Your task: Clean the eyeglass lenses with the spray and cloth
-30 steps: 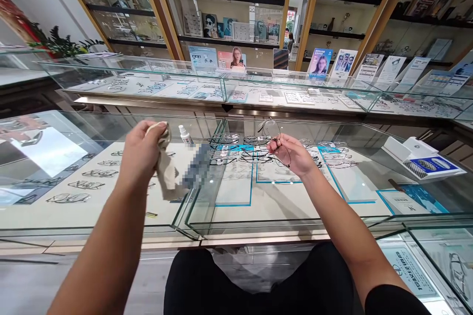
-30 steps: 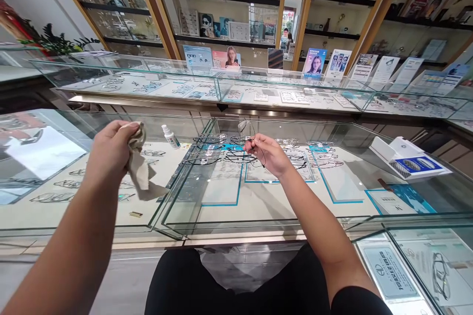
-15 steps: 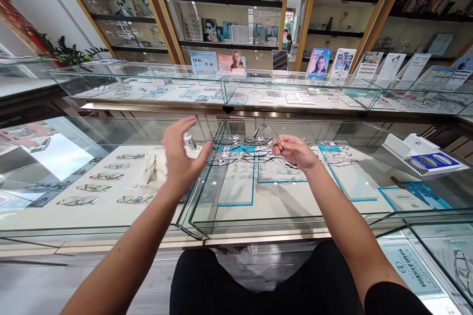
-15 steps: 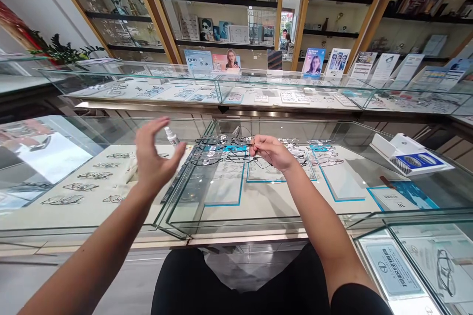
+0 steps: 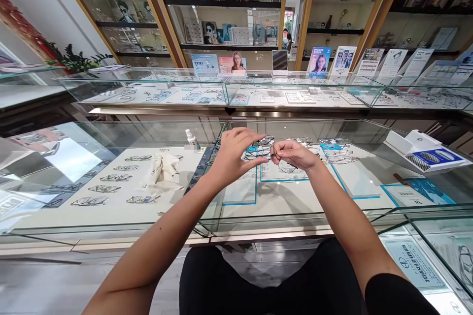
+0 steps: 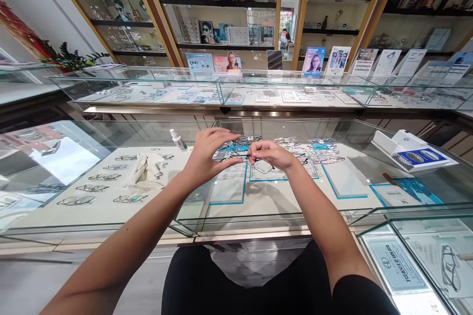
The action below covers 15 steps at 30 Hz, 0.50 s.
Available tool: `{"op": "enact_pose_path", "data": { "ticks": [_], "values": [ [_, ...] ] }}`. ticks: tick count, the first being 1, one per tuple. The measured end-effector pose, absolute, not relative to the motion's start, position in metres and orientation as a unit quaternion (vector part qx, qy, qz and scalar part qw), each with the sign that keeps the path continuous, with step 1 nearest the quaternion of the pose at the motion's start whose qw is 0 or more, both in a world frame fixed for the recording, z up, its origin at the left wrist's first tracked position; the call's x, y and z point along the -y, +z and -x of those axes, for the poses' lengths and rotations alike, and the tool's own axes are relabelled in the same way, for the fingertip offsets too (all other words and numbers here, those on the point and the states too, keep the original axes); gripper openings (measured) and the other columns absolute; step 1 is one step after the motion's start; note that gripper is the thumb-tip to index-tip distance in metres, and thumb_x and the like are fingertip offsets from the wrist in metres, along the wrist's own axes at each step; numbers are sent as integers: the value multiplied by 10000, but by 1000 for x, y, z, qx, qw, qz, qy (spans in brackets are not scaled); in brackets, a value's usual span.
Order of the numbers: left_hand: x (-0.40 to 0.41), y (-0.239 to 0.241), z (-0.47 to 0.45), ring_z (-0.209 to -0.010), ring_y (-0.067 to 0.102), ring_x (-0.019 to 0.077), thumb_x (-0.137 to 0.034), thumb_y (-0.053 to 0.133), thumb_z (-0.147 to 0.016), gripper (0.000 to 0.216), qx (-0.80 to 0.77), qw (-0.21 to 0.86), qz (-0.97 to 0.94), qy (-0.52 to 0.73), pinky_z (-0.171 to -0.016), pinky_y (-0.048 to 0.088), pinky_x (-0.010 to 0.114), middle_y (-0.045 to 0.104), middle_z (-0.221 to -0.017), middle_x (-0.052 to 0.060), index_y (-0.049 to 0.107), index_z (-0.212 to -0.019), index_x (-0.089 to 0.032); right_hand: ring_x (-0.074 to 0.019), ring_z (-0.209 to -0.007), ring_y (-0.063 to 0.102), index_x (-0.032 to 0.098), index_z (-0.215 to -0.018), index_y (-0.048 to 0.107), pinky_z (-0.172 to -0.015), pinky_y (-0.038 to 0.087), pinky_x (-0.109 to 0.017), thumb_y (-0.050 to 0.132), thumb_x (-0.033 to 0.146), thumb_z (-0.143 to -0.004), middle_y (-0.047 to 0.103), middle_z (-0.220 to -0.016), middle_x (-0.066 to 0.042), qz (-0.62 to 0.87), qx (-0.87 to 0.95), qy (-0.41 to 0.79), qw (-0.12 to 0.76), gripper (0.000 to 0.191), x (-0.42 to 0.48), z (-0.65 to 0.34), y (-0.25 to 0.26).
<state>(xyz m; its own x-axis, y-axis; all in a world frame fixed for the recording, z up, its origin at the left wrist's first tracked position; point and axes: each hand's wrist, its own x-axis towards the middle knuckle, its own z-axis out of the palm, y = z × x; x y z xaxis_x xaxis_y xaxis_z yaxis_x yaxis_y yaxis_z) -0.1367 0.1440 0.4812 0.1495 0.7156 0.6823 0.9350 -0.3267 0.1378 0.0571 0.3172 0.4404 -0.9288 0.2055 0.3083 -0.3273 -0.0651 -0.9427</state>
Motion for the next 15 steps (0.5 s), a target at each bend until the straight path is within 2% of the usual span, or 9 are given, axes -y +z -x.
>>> {"op": "enact_pose_path", "data": {
  "ticks": [6, 9, 13, 15],
  "values": [
    [-139, 491, 134, -1188, 661, 315, -574, 850, -915, 468, 556, 113, 760, -318, -1030, 400, 462, 821, -1179, 91, 753, -1234, -245, -174, -694, 632, 185, -736, 659, -718, 463, -314, 924, 529, -829, 664, -734, -21, -64, 667, 723, 165, 444, -316, -59, 440],
    [-135, 501, 131, -1112, 662, 291, -599, 839, -915, 474, 548, 78, 769, -320, -989, 411, 436, 808, -1118, 69, 738, -1219, -249, -175, -689, 629, 189, -725, 640, -710, 461, -313, 912, 536, -840, 656, -707, -20, -74, 671, 719, 163, 456, -314, -61, 448],
    [-138, 521, 127, -961, 659, 246, -629, 817, -921, 469, 519, 77, 771, -361, -947, 446, 417, 762, -994, 36, 731, -1189, -254, -166, -708, 634, 185, -741, 668, -735, 487, -316, 912, 549, -847, 665, -743, -20, -53, 698, 696, 160, 451, -313, -70, 487],
    [-144, 534, 128, -896, 650, 220, -607, 851, -896, 465, 484, 90, 765, -415, -908, 486, 397, 745, -980, 29, 736, -1178, -255, -175, -762, 656, 185, -792, 706, -764, 518, -327, 844, 621, -907, 679, -800, -35, -40, 720, 667, 186, 471, -311, -77, 517]
  ]
}}
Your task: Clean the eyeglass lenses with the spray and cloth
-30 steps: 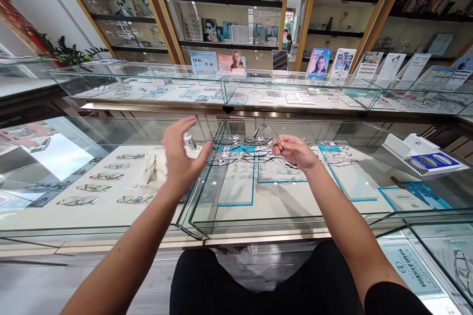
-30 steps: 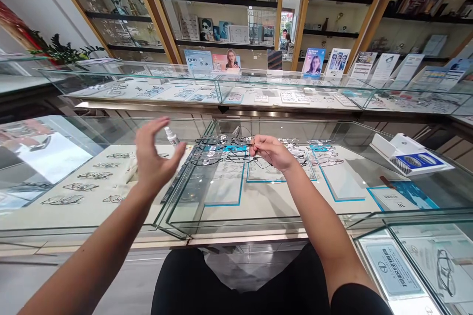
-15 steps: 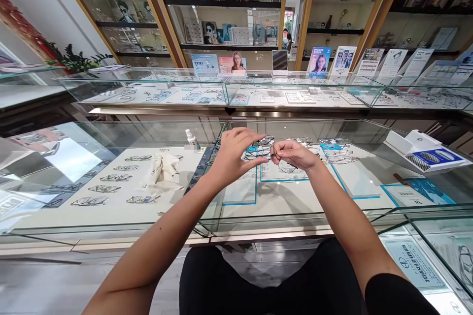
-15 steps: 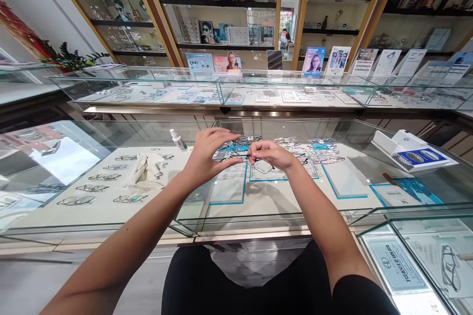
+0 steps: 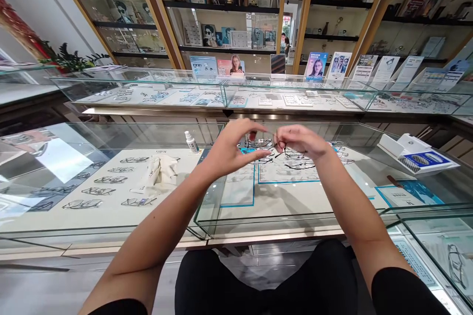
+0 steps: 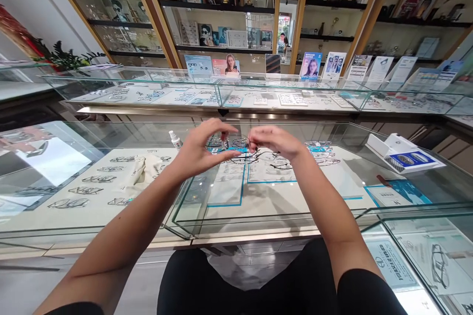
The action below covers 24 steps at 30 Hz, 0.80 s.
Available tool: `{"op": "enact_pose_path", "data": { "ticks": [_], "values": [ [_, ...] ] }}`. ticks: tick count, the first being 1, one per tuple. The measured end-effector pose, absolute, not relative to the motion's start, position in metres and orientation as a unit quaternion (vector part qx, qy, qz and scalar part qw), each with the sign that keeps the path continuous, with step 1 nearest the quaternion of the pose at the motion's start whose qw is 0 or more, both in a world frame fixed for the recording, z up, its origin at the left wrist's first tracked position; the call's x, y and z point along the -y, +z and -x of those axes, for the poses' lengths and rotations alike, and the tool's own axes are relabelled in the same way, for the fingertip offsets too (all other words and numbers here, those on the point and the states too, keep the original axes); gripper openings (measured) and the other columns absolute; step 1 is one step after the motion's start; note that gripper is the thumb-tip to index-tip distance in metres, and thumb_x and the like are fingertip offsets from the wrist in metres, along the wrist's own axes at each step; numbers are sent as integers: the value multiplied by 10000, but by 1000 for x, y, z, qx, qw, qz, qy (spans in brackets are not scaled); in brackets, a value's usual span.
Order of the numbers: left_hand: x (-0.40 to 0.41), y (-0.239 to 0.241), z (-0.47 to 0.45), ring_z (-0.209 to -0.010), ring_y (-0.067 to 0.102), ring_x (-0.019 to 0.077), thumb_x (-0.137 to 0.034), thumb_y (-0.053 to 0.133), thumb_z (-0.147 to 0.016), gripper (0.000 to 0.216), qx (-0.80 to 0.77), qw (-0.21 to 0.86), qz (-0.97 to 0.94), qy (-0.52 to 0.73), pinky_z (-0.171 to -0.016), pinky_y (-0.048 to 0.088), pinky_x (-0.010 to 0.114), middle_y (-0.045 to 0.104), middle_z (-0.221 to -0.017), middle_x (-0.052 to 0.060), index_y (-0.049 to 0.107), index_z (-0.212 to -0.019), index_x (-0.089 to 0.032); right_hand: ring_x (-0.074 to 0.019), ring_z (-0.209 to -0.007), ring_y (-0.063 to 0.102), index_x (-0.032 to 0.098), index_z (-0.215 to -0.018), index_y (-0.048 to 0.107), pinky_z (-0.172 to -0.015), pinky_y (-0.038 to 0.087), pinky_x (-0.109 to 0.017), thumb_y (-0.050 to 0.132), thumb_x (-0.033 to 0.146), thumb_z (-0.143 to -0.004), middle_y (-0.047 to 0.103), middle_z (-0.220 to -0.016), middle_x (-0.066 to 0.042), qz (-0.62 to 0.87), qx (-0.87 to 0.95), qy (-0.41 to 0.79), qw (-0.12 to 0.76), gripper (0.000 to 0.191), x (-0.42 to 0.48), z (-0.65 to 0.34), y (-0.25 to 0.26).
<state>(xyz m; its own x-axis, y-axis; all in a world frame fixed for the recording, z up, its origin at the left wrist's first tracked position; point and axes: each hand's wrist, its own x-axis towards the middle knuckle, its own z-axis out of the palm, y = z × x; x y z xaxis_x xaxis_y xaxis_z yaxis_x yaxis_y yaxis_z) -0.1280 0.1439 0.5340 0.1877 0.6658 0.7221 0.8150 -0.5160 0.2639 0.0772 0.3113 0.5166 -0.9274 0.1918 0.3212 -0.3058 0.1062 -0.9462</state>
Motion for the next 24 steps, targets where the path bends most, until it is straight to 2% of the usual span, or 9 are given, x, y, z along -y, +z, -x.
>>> {"op": "enact_pose_path", "data": {
  "ticks": [2, 4, 7, 10, 16, 24],
  "values": [
    [-152, 549, 130, -849, 633, 199, -589, 900, -849, 491, 452, 103, 745, -480, -858, 517, 378, 737, -1001, 34, 740, -1177, -261, -187, -820, 675, 195, -888, 750, -799, 552, -348, 698, 739, -976, 696, -873, -53, -29, 745, 619, 247, 554, -308, -86, 547],
    [-159, 563, 132, -839, 624, 192, -596, 935, -803, 534, 438, 113, 708, -542, -829, 535, 373, 726, -1029, 39, 738, -1183, -277, -196, -875, 683, 222, -1028, 781, -853, 578, -371, 608, 812, -988, 690, -927, -50, -16, 773, 547, 321, 616, -302, -95, 572],
    [-166, 579, 133, -874, 638, 199, -641, 953, -757, 595, 428, 113, 651, -616, -818, 556, 380, 706, -1091, 53, 727, -1187, -297, -207, -975, 683, 286, -1252, 742, -933, 597, -396, 725, 839, -886, 658, -1015, -24, -11, 790, 429, 438, 663, -293, -103, 591],
    [-168, 586, 130, -902, 663, 205, -682, 941, -752, 624, 410, 102, 626, -656, -808, 573, 380, 693, -1097, 56, 712, -1190, -301, -215, -1023, 682, 316, -1365, 661, -960, 611, -413, 852, 763, -818, 639, -1115, -21, -20, 784, 352, 511, 732, -284, -105, 592],
    [-163, 584, 125, -963, 687, 205, -666, 932, -775, 602, 411, 93, 619, -663, -830, 598, 355, 710, -1148, 55, 707, -1195, -299, -205, -980, 675, 315, -1355, 646, -970, 613, -407, 830, 559, -944, 646, -1065, -21, 17, 786, 297, 542, 512, -276, -97, 578],
    [-165, 580, 131, -981, 671, 184, -532, 924, -848, 476, 417, 91, 625, -654, -888, 592, 349, 728, -1268, 43, 725, -1224, -317, -186, -969, 677, 315, -1271, 701, -955, 596, -381, 798, 467, -1000, 673, -1061, -10, 32, 775, 276, 567, 326, -278, -92, 575]
  ]
}}
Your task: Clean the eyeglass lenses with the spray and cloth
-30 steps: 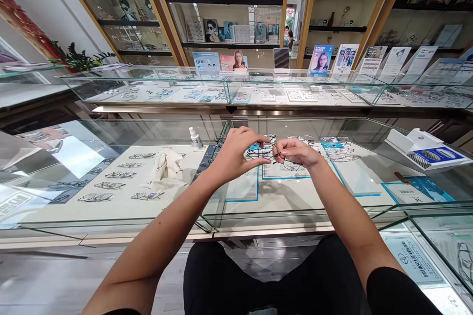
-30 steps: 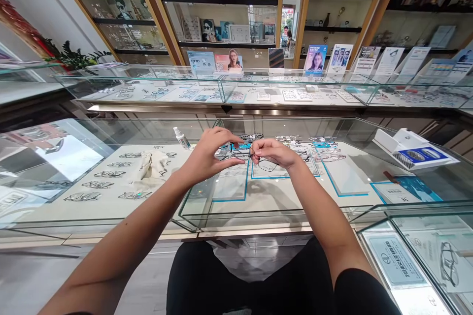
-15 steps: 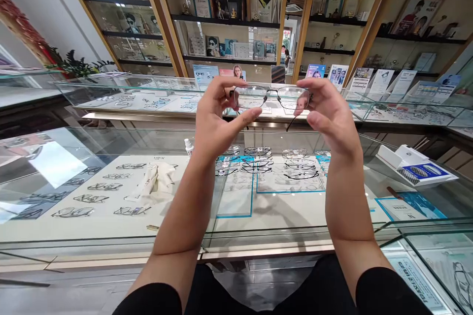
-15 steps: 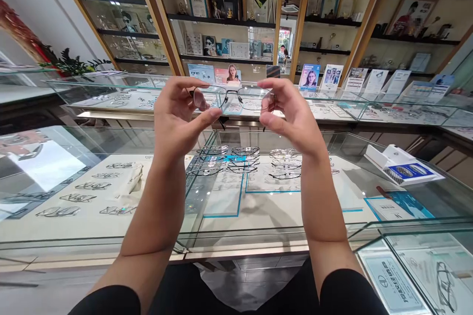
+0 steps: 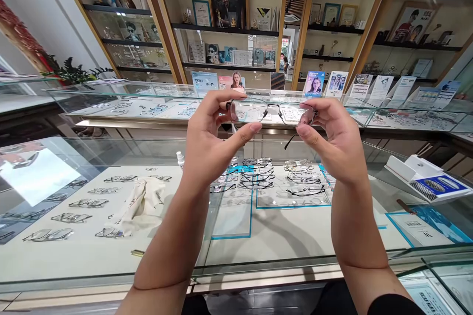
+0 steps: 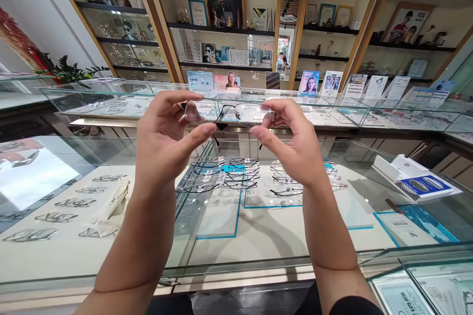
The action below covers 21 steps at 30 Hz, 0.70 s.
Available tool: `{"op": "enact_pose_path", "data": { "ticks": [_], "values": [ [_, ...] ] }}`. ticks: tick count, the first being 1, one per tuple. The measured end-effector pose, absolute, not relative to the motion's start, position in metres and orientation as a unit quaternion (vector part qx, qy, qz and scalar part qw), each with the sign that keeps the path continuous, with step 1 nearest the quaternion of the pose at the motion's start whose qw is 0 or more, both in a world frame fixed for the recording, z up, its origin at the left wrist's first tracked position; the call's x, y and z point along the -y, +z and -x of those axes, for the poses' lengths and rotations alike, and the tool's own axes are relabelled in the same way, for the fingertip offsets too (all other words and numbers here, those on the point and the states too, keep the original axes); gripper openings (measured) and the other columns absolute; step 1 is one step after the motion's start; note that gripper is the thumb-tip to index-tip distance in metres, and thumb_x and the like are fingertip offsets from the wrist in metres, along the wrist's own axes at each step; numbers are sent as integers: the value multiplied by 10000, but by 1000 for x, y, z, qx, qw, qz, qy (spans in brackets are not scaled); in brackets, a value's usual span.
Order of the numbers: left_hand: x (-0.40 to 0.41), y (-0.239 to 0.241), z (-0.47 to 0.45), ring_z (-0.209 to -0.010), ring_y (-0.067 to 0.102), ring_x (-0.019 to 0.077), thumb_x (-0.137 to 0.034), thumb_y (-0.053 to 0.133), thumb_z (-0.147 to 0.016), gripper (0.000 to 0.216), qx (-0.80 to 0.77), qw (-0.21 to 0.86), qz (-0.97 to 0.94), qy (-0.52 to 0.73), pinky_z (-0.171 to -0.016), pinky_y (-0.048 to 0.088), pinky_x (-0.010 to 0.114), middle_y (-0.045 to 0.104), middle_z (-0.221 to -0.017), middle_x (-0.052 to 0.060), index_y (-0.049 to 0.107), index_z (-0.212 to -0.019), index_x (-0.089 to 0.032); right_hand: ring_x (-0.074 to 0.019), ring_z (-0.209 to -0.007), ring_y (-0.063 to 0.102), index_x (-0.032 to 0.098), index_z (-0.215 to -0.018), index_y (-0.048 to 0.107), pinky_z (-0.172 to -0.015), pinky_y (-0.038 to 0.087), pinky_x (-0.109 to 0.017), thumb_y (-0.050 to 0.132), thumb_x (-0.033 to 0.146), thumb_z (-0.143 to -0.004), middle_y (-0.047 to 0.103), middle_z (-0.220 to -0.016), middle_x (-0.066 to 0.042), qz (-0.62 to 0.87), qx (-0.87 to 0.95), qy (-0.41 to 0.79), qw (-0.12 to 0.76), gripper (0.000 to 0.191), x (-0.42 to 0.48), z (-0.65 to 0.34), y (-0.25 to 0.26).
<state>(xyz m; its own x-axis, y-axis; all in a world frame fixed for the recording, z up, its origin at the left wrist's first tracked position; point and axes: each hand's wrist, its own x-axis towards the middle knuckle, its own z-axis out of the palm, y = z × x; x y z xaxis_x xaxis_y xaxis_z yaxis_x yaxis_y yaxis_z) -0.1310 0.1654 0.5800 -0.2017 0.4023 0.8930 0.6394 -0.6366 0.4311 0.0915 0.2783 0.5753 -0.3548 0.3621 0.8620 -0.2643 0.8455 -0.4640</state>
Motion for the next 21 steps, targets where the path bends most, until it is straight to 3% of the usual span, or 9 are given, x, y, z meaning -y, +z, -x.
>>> {"op": "enact_pose_path", "data": {
  "ticks": [15, 21],
  "values": [
    [-170, 575, 128, -1178, 685, 253, -518, 897, -883, 476, 449, 119, 607, -645, -946, 629, 391, 709, -1263, 67, 727, -1287, -331, -226, -1093, 729, 308, -1291, 715, -990, 633, -413, 815, 436, -993, 742, -1157, -40, 60, 767, 232, 596, 340, -278, -90, 572],
    [-179, 567, 126, -1247, 668, 264, -552, 871, -902, 544, 448, 136, 588, -660, -967, 637, 397, 677, -1315, 73, 681, -1371, -352, -236, -1120, 718, 323, -1299, 732, -1087, 624, -450, 816, 484, -982, 742, -1160, -43, 60, 757, 233, 607, 365, -280, -89, 572]
  ]
}}
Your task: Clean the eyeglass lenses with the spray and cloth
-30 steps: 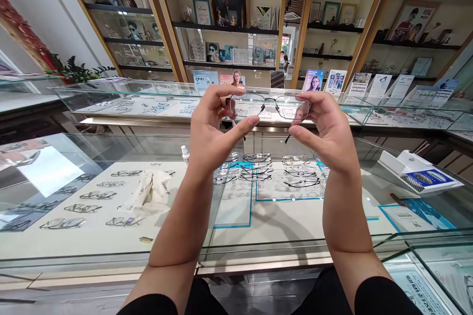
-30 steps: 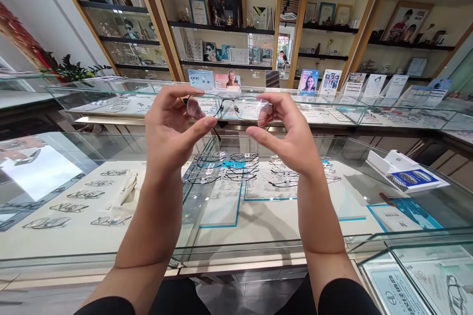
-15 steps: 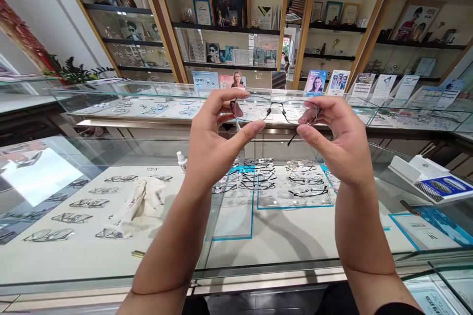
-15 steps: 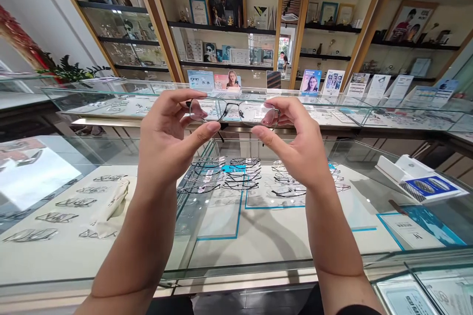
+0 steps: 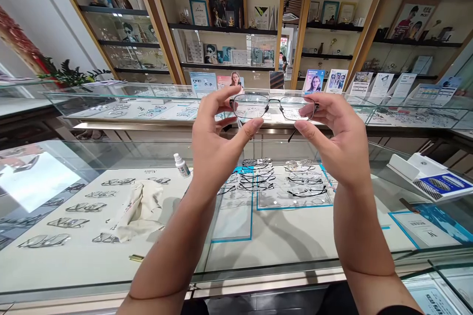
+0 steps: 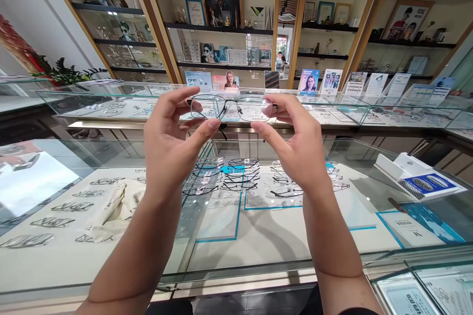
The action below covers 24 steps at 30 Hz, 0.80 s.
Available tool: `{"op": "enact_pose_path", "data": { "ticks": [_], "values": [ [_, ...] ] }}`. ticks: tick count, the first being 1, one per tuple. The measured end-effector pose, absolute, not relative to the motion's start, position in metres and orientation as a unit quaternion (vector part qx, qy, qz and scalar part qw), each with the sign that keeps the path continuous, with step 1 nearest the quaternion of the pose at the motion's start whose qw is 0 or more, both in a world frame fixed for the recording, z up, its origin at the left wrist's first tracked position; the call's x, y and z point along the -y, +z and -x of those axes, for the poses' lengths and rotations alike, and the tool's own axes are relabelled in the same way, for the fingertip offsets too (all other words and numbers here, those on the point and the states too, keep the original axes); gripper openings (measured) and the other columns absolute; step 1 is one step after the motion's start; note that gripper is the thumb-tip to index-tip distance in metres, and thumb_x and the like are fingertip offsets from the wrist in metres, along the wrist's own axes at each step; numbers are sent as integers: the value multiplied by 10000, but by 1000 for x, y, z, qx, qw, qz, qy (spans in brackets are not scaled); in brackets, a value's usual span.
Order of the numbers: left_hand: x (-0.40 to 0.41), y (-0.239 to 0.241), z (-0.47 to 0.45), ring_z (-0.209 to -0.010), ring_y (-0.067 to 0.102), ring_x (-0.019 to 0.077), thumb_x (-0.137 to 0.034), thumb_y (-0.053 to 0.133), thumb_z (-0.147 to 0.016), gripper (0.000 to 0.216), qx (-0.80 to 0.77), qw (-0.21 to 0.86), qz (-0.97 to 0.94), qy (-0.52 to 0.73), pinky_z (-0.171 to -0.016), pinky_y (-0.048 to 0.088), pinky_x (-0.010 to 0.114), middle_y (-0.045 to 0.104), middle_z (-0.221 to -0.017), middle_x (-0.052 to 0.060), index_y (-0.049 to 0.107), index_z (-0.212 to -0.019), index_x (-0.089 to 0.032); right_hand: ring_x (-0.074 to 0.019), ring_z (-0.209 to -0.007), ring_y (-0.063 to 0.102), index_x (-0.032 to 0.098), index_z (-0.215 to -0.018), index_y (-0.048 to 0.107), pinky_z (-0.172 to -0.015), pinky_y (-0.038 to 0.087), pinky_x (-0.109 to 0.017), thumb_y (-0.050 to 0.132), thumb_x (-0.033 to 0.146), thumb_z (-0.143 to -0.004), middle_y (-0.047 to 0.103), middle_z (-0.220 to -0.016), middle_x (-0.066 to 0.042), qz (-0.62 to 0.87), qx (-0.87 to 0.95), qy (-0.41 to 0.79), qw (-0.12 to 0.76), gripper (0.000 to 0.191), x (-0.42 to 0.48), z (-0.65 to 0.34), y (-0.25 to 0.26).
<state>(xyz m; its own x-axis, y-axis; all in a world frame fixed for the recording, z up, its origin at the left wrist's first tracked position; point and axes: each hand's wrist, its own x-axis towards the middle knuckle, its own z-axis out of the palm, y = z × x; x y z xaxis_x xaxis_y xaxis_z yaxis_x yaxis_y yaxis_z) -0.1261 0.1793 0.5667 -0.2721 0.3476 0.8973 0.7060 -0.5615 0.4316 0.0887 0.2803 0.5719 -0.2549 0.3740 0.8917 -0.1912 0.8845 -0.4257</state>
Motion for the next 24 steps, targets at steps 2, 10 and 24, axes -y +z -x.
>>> {"op": "enact_pose_path", "data": {
  "ticks": [2, 10, 24],
  "values": [
    [-183, 564, 126, -1254, 670, 261, -562, 874, -897, 573, 440, 138, 583, -669, -972, 640, 393, 669, -1333, 74, 648, -1377, -346, -240, -1132, 718, 321, -1305, 734, -1102, 621, -460, 814, 488, -983, 743, -1173, -48, 60, 755, 230, 612, 371, -280, -88, 572],
    [-191, 562, 120, -1219, 689, 236, -573, 921, -844, 580, 429, 127, 546, -709, -985, 631, 370, 681, -1274, 70, 621, -1263, -306, -289, -1235, 698, 350, -1348, 724, -1056, 643, -518, 764, 526, -1003, 721, -1320, -67, 100, 758, 176, 620, 390, -279, -87, 572],
    [-194, 563, 122, -1197, 690, 229, -593, 934, -817, 588, 431, 136, 534, -714, -972, 629, 369, 686, -1270, 63, 620, -1225, -309, -309, -1283, 739, 334, -1361, 649, -987, 683, -505, 753, 569, -997, 760, -1323, -85, 113, 750, 176, 628, 445, -284, -81, 566]
  ]
}}
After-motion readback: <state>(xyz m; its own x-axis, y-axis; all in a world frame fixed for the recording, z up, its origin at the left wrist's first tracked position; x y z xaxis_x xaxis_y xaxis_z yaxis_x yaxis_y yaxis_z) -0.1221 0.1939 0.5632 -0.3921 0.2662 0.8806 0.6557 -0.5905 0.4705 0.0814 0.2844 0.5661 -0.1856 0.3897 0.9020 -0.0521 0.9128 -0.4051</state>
